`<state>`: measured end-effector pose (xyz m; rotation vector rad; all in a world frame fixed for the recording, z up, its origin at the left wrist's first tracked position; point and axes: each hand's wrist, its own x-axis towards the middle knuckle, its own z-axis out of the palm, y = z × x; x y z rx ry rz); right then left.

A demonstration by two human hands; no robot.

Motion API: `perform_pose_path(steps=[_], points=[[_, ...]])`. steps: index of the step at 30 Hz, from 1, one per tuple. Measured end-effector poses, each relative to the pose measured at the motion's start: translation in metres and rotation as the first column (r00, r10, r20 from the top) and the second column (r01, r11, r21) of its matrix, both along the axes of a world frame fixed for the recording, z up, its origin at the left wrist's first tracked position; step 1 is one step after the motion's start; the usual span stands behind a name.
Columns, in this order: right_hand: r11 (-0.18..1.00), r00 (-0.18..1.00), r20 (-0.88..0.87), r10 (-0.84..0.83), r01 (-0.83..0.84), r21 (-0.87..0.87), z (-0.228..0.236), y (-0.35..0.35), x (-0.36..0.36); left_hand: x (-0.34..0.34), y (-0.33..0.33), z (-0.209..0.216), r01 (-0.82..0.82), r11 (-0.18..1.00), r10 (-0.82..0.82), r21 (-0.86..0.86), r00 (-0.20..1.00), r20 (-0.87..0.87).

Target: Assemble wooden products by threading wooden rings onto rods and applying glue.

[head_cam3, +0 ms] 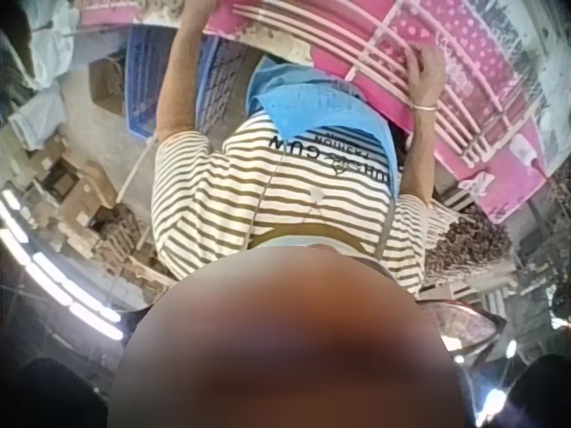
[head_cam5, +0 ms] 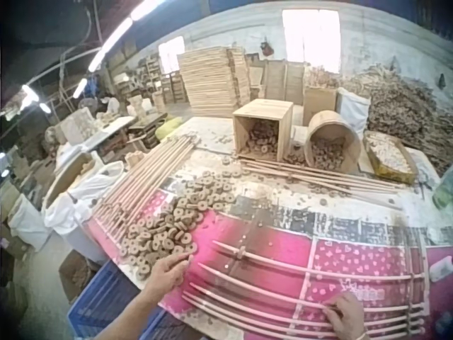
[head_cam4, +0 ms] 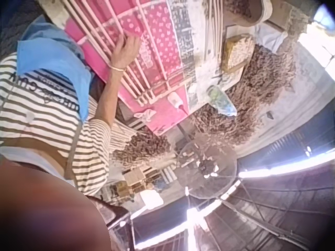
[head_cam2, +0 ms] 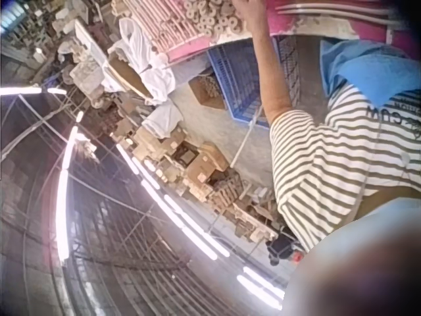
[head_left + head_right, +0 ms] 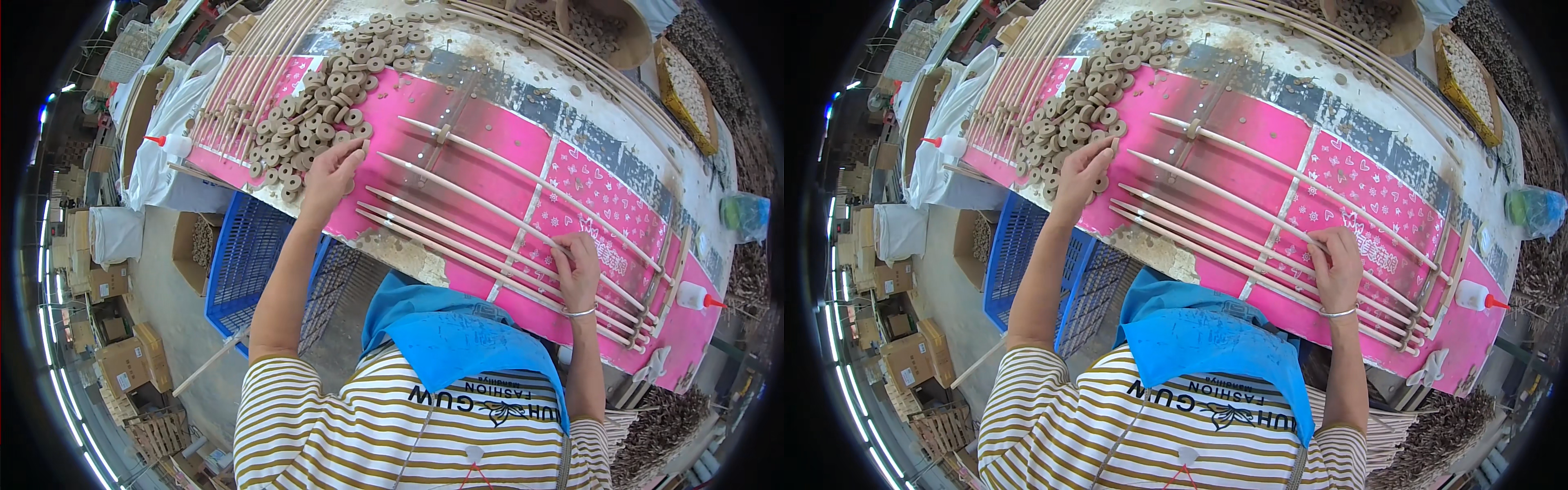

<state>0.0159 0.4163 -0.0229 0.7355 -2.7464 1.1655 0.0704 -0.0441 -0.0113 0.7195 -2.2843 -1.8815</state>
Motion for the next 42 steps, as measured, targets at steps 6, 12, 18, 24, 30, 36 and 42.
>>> perform_pose_path(steps=[6, 12, 18, 24, 30, 36, 42], points=[[0.998, 1.000, 0.027, -0.003, 0.005, -0.069, 0.004, -0.002, 0.002, -0.005, 0.005, 0.004, 0.044, 0.970, -0.055, 0.240, 0.998, 0.042], [0.998, 1.000, -0.010, -0.001, 0.000, -0.063, 0.010, -0.005, -0.001, -0.014, 0.026, 0.006, 0.021, 0.915, -0.008, 0.403, 0.999, -0.035], [0.999, 0.998, -0.056, -0.004, 0.002, -0.053, 0.018, -0.007, -0.009, -0.019, 0.049, 0.011, 0.044, 0.973, -0.022, 0.227, 0.995, -0.097], [0.995, 0.992, -0.116, 0.042, -0.031, 0.097, 0.013, -0.005, -0.022, -0.024, 0.065, 0.010, 0.066, 0.994, -0.057, 0.091, 0.993, -0.104], [0.999, 0.998, -0.050, -0.041, 0.042, 0.005, 0.001, -0.001, -0.031, -0.034, 0.082, 0.013, 0.064, 0.998, -0.065, -0.019, 0.994, -0.092], [0.996, 0.983, -0.160, -0.090, 0.088, -0.017, -0.006, -0.002, -0.041, -0.043, 0.083, -0.002, 0.135, 0.991, -0.131, 0.019, 0.983, -0.127], [0.996, 0.984, -0.157, -0.085, 0.084, -0.012, -0.017, 0.004, -0.046, -0.048, 0.083, -0.004, 0.173, 0.984, -0.177, -0.046, 0.976, -0.123]])
